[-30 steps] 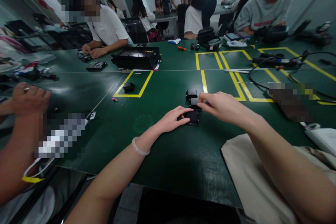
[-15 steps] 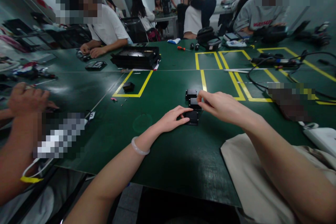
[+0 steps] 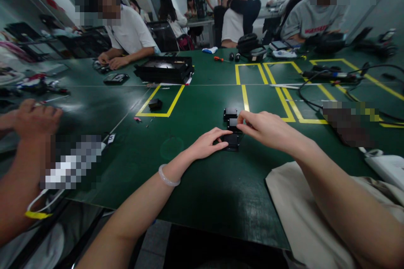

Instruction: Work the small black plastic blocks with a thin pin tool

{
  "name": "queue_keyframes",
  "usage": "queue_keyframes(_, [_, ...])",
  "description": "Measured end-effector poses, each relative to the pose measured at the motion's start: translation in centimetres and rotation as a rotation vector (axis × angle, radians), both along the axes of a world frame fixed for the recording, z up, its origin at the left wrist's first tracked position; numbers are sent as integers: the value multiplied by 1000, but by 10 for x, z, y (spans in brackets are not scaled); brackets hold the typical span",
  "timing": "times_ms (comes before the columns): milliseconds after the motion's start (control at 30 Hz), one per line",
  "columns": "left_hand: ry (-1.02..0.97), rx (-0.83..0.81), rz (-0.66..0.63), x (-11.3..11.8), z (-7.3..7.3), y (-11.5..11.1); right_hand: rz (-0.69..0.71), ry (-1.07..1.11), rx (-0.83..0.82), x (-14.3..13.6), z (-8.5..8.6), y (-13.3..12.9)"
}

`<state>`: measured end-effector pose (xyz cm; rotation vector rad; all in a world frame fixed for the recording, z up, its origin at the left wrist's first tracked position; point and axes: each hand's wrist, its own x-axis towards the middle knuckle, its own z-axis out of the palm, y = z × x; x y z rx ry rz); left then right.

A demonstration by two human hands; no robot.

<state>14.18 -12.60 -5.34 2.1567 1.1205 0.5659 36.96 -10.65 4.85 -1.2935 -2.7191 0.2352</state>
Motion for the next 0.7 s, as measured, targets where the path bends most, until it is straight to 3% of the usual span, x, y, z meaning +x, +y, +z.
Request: queue_keyframes(700, [6, 3, -2, 1, 2, -1, 41, 28, 4, 0, -1, 0])
